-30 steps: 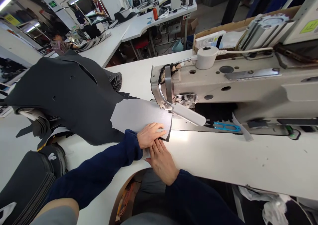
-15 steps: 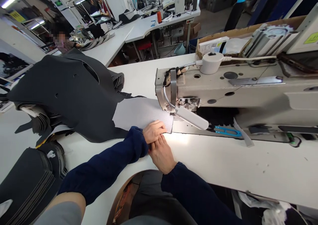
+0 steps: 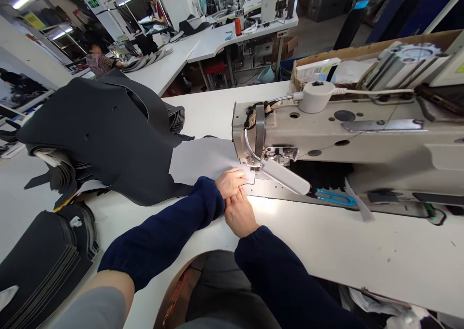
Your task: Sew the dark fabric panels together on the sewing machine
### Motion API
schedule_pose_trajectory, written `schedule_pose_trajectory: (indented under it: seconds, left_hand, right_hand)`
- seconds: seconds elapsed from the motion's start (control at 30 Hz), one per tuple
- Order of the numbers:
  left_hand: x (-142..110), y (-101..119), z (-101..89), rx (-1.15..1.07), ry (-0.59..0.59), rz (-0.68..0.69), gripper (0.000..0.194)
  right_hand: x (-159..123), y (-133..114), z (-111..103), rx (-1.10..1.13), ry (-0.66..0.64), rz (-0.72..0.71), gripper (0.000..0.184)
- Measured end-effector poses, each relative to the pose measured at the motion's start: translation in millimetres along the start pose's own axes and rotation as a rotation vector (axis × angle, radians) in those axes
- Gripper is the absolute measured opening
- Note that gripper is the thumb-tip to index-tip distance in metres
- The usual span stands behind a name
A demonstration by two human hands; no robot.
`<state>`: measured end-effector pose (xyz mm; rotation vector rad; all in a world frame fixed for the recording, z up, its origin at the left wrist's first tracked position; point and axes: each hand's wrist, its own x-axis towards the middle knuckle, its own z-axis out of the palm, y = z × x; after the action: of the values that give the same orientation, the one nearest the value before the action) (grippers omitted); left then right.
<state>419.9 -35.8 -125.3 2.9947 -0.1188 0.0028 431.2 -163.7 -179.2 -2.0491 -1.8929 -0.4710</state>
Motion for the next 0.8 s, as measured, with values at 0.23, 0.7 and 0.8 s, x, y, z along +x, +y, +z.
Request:
schedule_pose_trajectory:
  seconds: [0.23, 0.7, 0.8]
  left_hand:
    - [19, -13, -5.1, -0.005, -0.016, -0.025, 0.017]
    - [33, -22, -3.8, 0.071, 0.007, -0.102, 0.022]
    - [34, -22, -3.4, 0.068, -0.019, -0.079, 0.023]
  right_hand:
    - [17, 16, 1, -0.021, -0.107, 0.038, 0.035]
    - [-6, 14, -19, 0.078, -0.025, 0.141, 0.038]
    - [-27, 11, -27, 0.101, 0.014, 0.170, 0.034]
